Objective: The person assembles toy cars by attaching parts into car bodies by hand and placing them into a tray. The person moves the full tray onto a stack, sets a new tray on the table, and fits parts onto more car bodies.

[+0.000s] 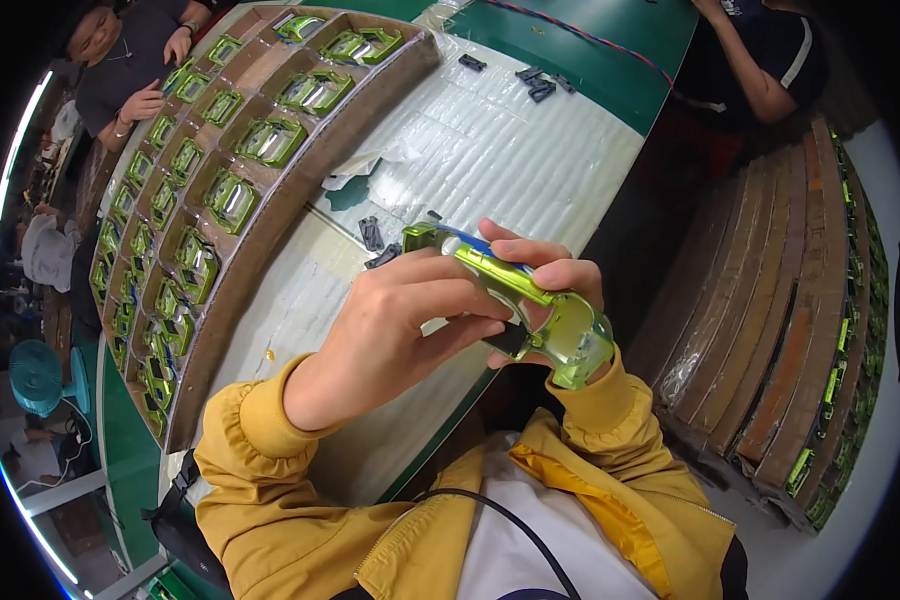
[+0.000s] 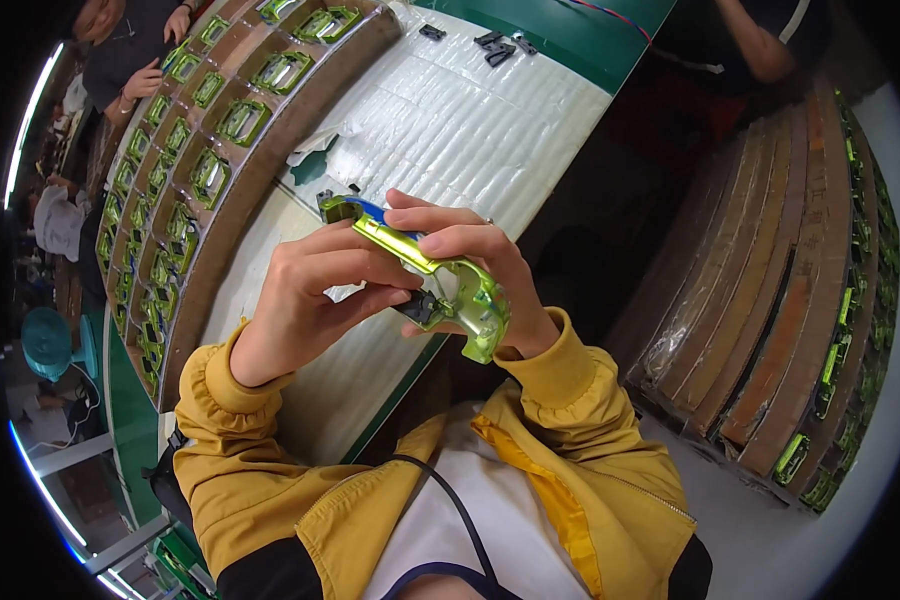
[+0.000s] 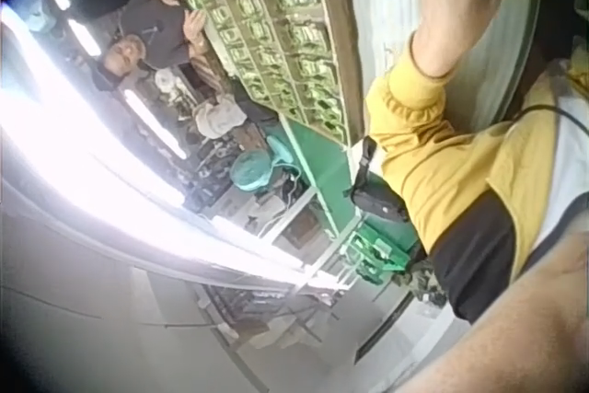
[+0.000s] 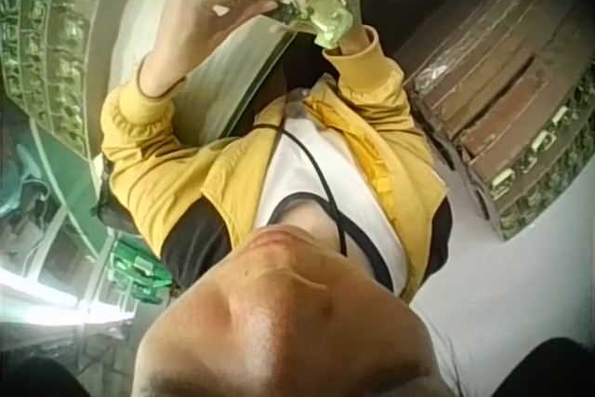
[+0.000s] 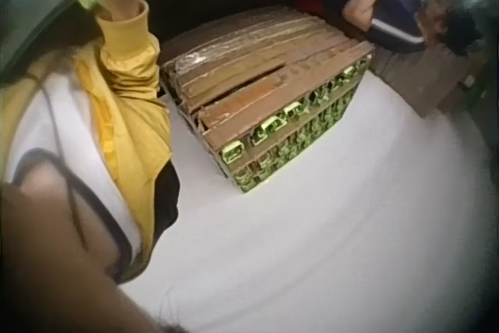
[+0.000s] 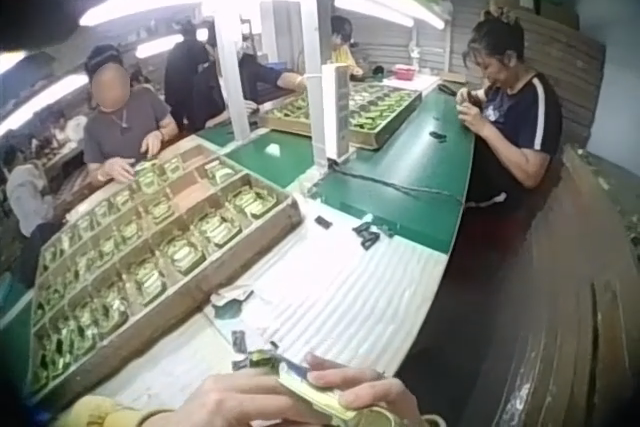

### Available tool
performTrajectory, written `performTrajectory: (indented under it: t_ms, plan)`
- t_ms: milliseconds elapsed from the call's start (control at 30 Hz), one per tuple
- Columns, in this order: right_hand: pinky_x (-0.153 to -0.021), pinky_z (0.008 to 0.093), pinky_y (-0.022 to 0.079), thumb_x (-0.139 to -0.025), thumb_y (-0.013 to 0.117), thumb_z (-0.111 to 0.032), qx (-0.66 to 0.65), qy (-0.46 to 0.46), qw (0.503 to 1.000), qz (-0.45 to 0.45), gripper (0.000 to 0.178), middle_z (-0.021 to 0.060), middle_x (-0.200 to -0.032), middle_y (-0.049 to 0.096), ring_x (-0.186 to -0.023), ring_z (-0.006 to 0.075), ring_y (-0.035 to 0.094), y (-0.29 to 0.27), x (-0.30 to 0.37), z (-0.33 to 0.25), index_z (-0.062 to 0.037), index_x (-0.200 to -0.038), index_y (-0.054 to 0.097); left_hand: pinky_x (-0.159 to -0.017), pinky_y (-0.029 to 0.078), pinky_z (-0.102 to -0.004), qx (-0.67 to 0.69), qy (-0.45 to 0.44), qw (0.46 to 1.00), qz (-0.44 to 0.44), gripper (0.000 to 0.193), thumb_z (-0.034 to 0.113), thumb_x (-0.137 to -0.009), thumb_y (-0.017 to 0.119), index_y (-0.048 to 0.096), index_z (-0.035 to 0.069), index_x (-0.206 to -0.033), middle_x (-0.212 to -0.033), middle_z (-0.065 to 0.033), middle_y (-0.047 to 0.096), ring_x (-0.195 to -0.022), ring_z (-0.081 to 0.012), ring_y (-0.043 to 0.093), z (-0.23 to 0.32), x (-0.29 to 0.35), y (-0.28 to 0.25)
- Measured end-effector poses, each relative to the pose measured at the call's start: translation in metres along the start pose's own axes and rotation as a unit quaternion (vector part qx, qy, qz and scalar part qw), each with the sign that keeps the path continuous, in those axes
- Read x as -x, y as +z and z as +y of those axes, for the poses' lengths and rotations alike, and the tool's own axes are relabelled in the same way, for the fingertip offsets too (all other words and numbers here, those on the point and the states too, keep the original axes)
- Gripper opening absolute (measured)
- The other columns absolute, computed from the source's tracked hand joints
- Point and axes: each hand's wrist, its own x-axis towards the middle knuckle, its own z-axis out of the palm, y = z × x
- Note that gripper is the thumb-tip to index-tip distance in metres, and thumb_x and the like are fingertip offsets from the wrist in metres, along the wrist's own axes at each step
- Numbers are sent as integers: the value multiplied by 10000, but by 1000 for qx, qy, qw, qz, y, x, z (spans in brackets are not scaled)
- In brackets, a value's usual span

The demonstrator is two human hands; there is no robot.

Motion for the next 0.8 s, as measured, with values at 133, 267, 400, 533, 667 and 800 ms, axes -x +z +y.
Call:
performTrajectory:
  t_ms: [133, 267, 400, 533, 667, 800]
  plan:
    - [-969, 453, 347, -625, 746, -99, -21, -7, 1000, -18, 558, 168, -1154, 468, -1141, 346, 422, 5, -2, -6, -86, -1070, 408, -582, 435, -316, -38, 23, 999, 11, 160, 7, -674, 646, 598, 74, -812, -738, -60, 551, -668, -236, 540, 8, 3, 2]
    - [-963, 456, 354, -631, 743, -96, -37, -4, 999, -4, 536, 165, -1137, 481, -1117, 343, 444, 8, -3, -9, -79, -1064, 427, -596, 437, -322, -47, 77, 995, -34, 195, 19, -677, 650, 586, 83, -850, -761, -61, 559, -675, -242, 539, 7, 3, -5]
    - [-965, 459, 350, -625, 745, -90, -41, -6, 999, -9, 520, 162, -1112, 503, -1107, 328, 457, 7, -6, -9, -74, -1052, 449, -611, 453, -320, -23, 51, 997, -59, 210, 31, -673, 662, 601, 66, -872, -769, -59, 577, -675, -252, 554, 11, 5, -11]
    - [-959, 465, 354, -630, 743, -97, -37, -6, 999, -37, 496, 162, -1093, 524, -1093, 310, 472, 7, -7, -12, -74, -1044, 470, -572, 463, -307, 19, 2, 996, -84, 155, 10, -666, 655, 614, 52, -809, -751, -74, 592, -646, -245, 572, 8, 8, -19]
    - [-958, 453, 360, -635, 742, -116, -63, -9, 998, -14, 499, 166, -1103, 520, -1085, 311, 478, 6, -9, -12, -76, -1053, 473, -580, 467, -299, -50, 54, 996, -49, 152, 1, -648, 657, 611, 55, -782, -746, -66, 595, -655, -228, 578, 10, 6, -10]
    - [-959, 447, 361, -631, 746, -123, -66, -21, 997, -19, 506, 166, -1106, 518, -1084, 314, 478, 5, -10, -13, -77, -1055, 475, -587, 475, -281, -74, 149, 986, 11, 169, 5, -621, 664, 607, 31, -778, -756, -63, 603, -666, -208, 588, 8, 6, -3]
